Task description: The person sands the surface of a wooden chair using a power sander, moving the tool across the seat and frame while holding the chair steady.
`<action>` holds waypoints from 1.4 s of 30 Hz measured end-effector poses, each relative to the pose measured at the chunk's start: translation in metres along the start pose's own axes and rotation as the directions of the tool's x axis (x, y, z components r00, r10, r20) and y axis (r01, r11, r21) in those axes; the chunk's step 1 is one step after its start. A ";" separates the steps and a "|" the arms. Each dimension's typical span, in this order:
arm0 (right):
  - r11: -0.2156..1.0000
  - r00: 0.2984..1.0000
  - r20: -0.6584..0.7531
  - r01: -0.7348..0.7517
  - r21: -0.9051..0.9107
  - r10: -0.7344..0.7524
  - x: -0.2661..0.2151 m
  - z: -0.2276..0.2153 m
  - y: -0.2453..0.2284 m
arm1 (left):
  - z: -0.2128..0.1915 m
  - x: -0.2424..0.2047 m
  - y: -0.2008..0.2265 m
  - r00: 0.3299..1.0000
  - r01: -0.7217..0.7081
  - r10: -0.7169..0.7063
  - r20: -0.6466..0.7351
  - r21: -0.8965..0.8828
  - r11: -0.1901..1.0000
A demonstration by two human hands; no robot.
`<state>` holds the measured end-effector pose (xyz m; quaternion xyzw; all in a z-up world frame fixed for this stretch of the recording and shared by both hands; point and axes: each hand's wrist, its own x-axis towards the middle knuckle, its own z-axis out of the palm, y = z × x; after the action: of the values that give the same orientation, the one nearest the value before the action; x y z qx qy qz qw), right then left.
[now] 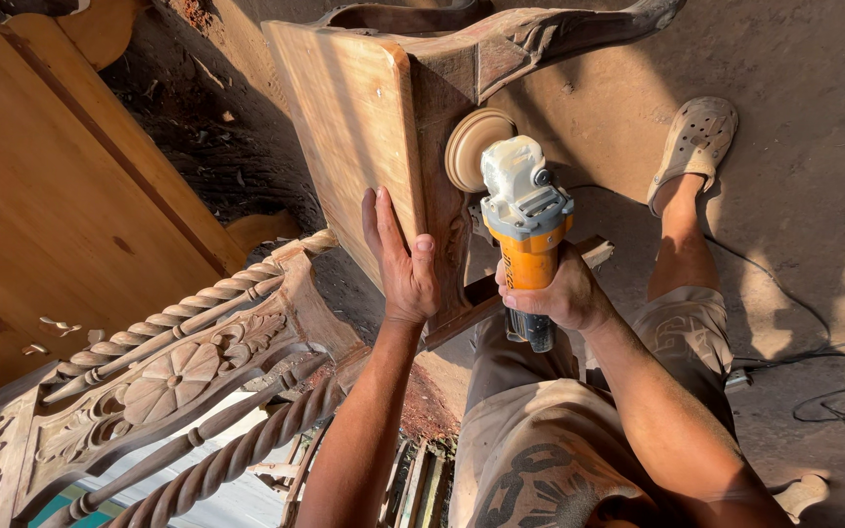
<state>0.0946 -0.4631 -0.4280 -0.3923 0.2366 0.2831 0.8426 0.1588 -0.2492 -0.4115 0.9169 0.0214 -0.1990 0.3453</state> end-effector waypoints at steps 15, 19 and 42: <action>0.999 1.000 0.007 0.011 -0.041 -0.010 0.009 0.001 -0.008 | 0.000 0.001 0.000 1.000 -0.003 0.003 0.002 -0.006 1.000; 0.996 1.000 0.008 0.028 -0.088 -0.027 0.011 0.001 -0.006 | -0.001 -0.001 -0.001 1.000 -0.008 0.008 0.005 -0.006 1.000; 0.987 1.000 -0.018 0.011 -0.162 -0.014 0.011 0.002 0.000 | 0.001 0.001 -0.001 1.000 0.008 -0.007 0.004 -0.002 1.000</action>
<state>0.1030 -0.4583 -0.4339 -0.4637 0.2185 0.2925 0.8072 0.1589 -0.2486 -0.4129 0.9160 0.0244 -0.2021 0.3456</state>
